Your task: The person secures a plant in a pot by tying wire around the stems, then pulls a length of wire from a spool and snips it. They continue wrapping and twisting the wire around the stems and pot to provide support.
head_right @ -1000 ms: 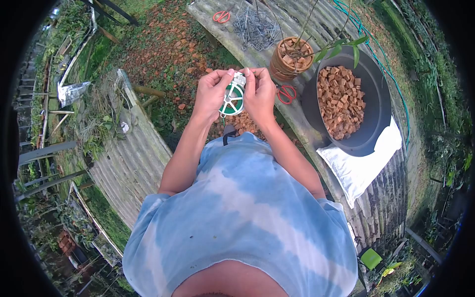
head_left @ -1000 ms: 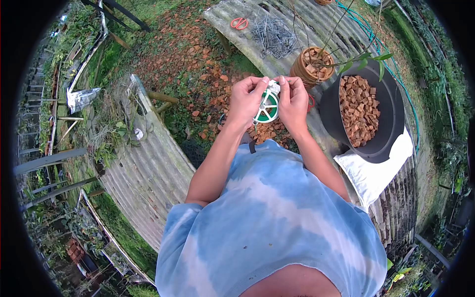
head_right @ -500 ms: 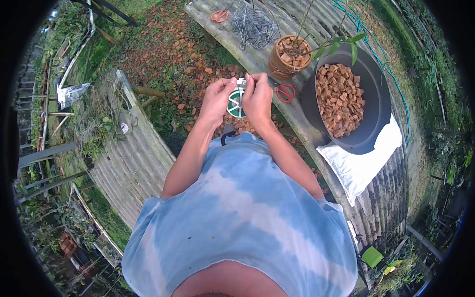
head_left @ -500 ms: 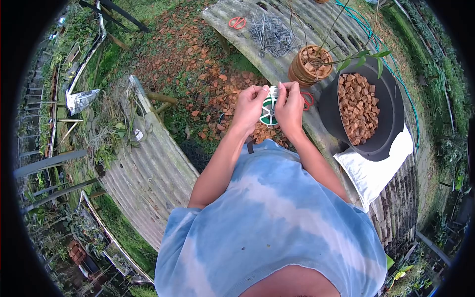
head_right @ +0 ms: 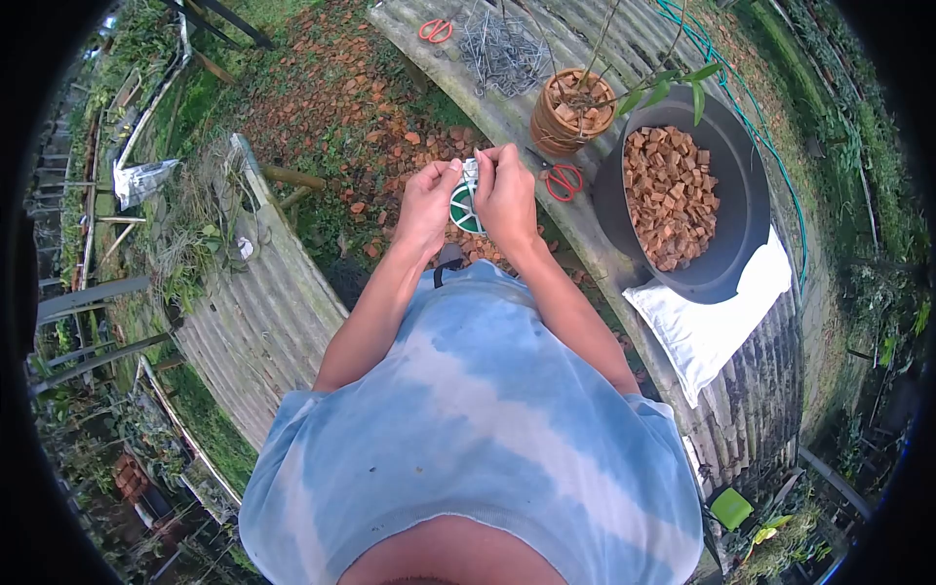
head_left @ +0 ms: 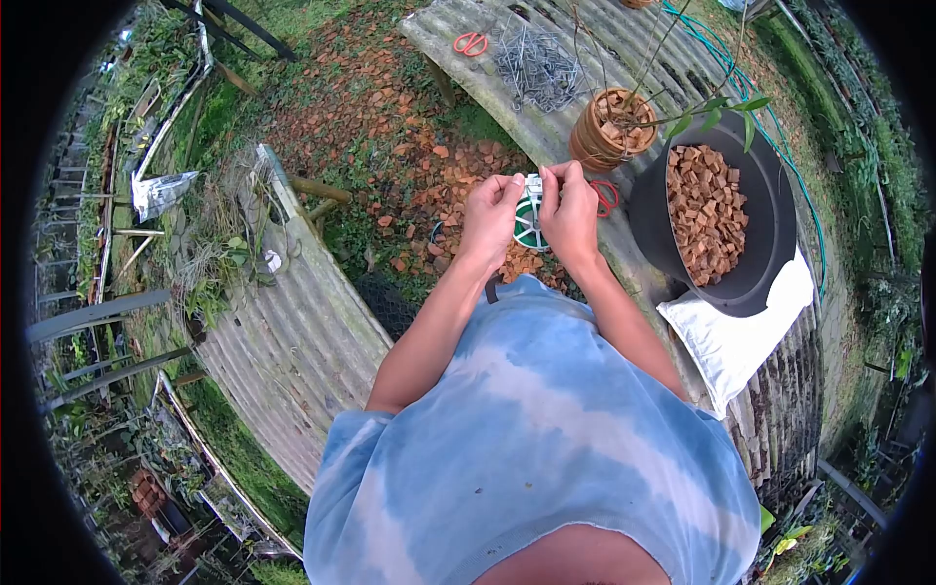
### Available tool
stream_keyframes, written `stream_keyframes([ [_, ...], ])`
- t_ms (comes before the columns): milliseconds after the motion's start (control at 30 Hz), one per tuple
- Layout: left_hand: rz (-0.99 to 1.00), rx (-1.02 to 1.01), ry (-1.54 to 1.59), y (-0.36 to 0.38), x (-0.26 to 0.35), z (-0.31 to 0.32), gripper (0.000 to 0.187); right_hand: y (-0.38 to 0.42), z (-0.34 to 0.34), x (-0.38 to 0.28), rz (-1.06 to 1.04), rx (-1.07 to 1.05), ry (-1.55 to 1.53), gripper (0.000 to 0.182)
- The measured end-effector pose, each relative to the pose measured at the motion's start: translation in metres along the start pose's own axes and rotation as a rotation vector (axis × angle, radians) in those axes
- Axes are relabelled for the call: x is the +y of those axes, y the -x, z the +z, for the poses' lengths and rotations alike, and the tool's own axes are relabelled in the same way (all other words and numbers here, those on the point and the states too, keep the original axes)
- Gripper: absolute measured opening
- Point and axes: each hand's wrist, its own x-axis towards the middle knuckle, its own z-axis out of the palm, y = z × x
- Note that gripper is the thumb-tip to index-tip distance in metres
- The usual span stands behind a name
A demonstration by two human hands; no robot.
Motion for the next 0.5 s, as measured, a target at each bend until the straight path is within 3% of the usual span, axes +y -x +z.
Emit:
stream_keyframes([
  [333,0.198,-0.007,0.012,0.010,0.006,0.017,0.023,-0.004,0.001,-0.001,0.025,0.106,0.007,0.016],
  [500,0.204,0.020,-0.013,0.011,0.007,0.011,0.021,-0.003,0.003,-0.002,0.000,0.076,-0.003,0.015],
])
